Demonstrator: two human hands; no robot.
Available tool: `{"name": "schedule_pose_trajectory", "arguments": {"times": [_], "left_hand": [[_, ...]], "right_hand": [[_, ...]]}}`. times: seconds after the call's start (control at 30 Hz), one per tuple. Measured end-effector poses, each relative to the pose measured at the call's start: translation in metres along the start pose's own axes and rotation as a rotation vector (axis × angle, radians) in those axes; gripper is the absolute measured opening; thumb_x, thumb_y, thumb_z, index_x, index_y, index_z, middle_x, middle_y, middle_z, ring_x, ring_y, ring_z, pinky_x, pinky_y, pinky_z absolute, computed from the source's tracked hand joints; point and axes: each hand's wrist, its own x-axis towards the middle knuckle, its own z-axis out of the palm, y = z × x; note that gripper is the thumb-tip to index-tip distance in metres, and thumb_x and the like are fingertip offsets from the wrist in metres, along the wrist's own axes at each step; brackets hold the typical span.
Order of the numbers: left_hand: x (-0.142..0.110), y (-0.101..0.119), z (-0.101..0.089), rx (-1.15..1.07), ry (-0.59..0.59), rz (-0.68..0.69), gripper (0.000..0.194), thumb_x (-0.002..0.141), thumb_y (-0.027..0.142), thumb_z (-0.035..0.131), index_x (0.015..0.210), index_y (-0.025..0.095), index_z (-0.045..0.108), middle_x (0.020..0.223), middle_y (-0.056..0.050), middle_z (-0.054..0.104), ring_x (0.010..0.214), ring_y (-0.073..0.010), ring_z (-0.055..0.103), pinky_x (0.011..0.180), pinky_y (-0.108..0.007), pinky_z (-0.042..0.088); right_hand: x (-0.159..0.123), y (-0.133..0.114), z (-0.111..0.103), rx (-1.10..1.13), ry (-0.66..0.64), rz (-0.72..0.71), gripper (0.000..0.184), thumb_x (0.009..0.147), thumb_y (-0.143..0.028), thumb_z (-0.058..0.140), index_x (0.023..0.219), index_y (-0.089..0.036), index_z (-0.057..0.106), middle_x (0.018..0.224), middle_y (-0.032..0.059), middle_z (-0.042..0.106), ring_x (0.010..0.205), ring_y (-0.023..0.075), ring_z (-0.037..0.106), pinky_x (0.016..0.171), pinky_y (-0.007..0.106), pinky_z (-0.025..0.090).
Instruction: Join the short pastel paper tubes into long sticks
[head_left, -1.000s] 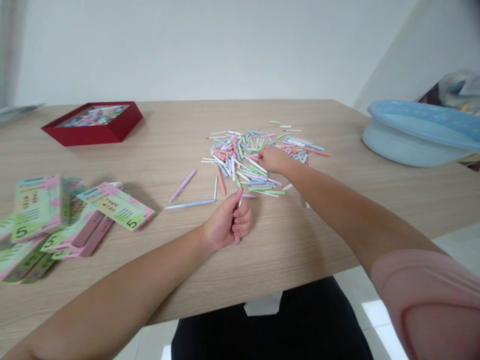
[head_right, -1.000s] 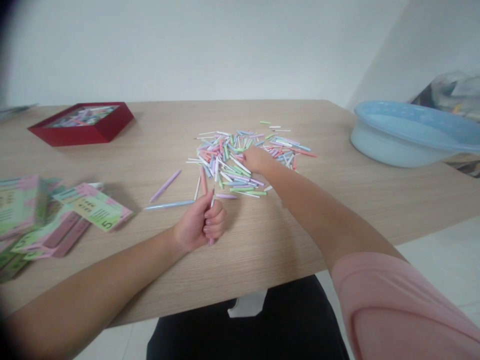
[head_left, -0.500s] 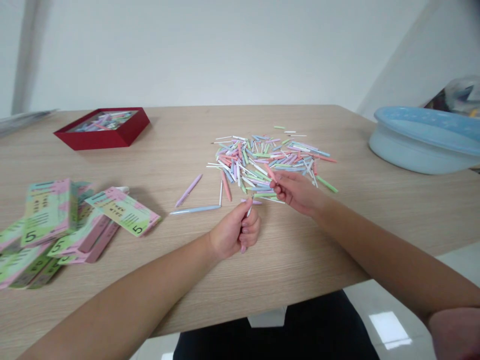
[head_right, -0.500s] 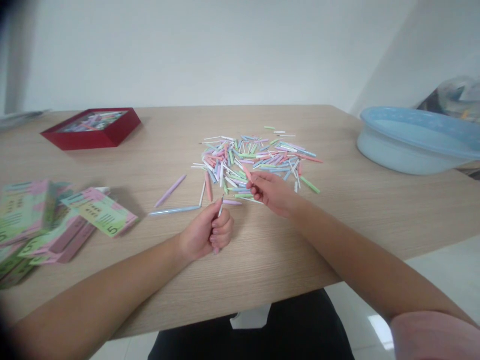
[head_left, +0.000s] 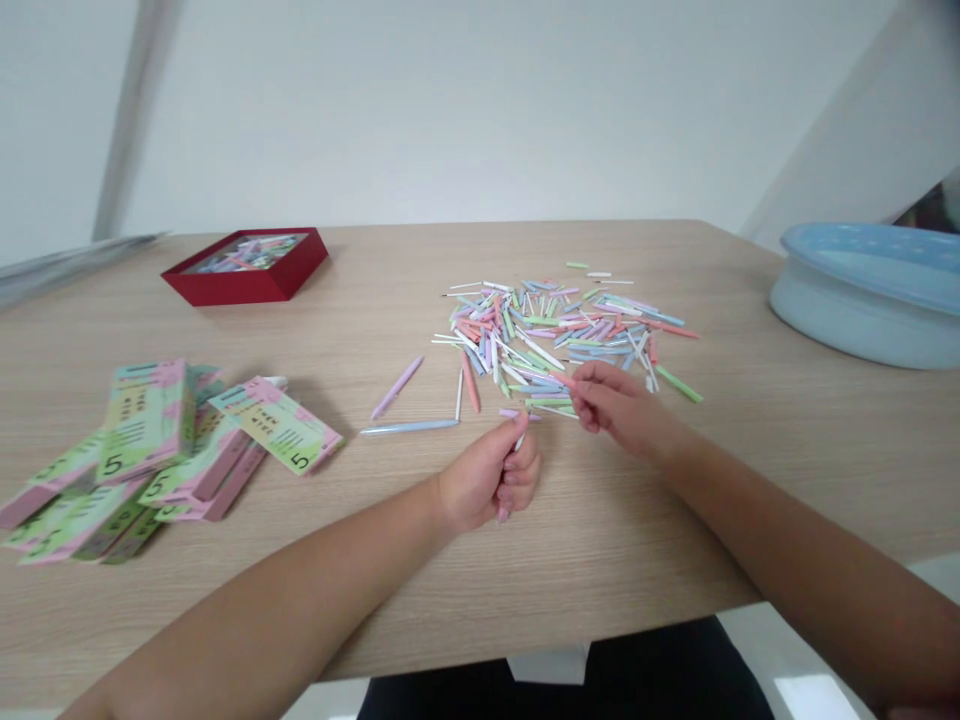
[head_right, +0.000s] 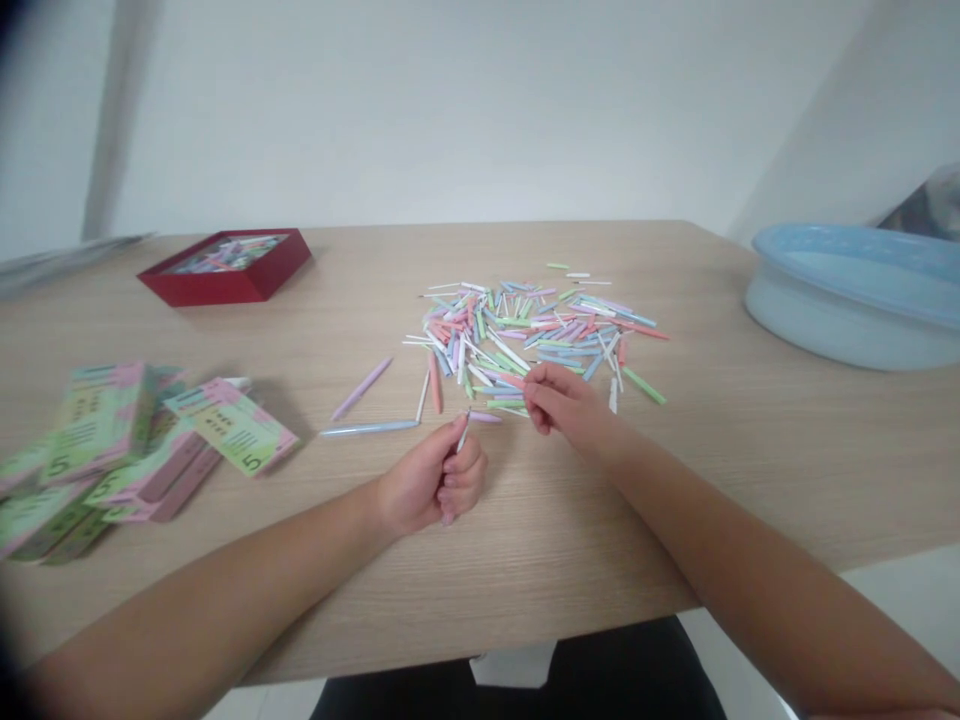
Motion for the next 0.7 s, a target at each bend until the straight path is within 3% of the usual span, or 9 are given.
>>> {"name": "schedule_pose_trajectory", "arguments": {"times": [0.1,0.23,0.33,0.43,0.5,0.6,0.7], "left_hand": [[0.0,-0.001,-0.001,0.006,-0.005,-0.004,0.067,0.095,0.07,0.058,0.058,0.021,0.03,0.051,0.008,0.03,0.036,-0.005,0.02,0.034,-0.018,0.016],[0.0,-0.002,-0.002,-0.008,-0.008,-0.006,0.067,0.095,0.069,0.058,0.058,0.021,0.03,0.051,0.008,0.03,0.037,-0.0048,0.02,0.035,-0.018,0.015],[0.001,-0.002,-0.002,-0.02,-0.016,-0.011,0.067,0.095,0.068,0.059,0.058,0.02,0.03,0.052,0.008,0.031,0.037,-0.0045,0.02,0.034,-0.018,0.015],[0.001,-0.002,-0.002,-0.018,-0.024,-0.015,0.068,0.093,0.07,0.061,0.058,0.02,0.03,0.051,0.008,0.031,0.036,-0.0046,0.02,0.034,-0.019,0.015],[0.001,-0.003,-0.002,-0.018,-0.03,-0.014,0.069,0.091,0.071,0.062,0.058,0.02,0.03,0.05,0.008,0.031,0.036,-0.0045,0.02,0.034,-0.019,0.015],[0.001,-0.003,0.0,-0.019,-0.034,-0.021,0.071,0.089,0.074,0.063,0.058,0.02,0.03,0.05,0.009,0.03,0.036,-0.004,0.019,0.035,-0.018,0.013],[-0.001,-0.004,0.002,-0.01,-0.029,-0.01,0.07,0.089,0.074,0.063,0.058,0.021,0.03,0.051,0.009,0.03,0.036,-0.0041,0.018,0.035,-0.019,0.012]], "right_hand": [[0.013,0.014,-0.016,-0.709,0.208,-0.264,0.011,0.094,-0.034,0.062,0.098,-0.023,0.064,0.084,0.0036,0.067,0.073,0.0197,0.059,0.067,0.032,0.043],[0.026,0.027,-0.039,-1.198,0.228,-0.284,0.019,0.099,-0.03,0.053,0.106,-0.02,0.068,0.099,0.0117,0.074,0.09,0.0276,0.066,0.078,0.037,0.046],[0.035,0.026,-0.046,-1.33,0.167,-0.247,0.026,0.103,-0.032,0.048,0.104,-0.018,0.071,0.1,0.0141,0.076,0.094,0.0303,0.068,0.084,0.04,0.048],[0.062,0.01,-0.04,-1.375,0.187,-0.407,0.031,0.103,-0.032,0.048,0.114,-0.015,0.072,0.117,0.0171,0.076,0.112,0.0331,0.066,0.102,0.045,0.044],[0.094,-0.006,-0.027,-1.353,0.176,-0.499,0.033,0.104,-0.028,0.045,0.121,-0.015,0.071,0.123,0.0163,0.075,0.118,0.0311,0.065,0.108,0.043,0.042],[0.154,-0.024,-0.002,-1.36,0.042,-0.378,0.039,0.105,-0.023,0.041,0.132,-0.015,0.068,0.13,0.0155,0.073,0.116,0.0276,0.066,0.1,0.037,0.046],[0.21,-0.026,0.024,-1.385,-0.104,-0.351,0.033,0.1,-0.019,0.05,0.121,-0.017,0.075,0.125,0.0137,0.076,0.112,0.0262,0.068,0.094,0.033,0.047]]}}
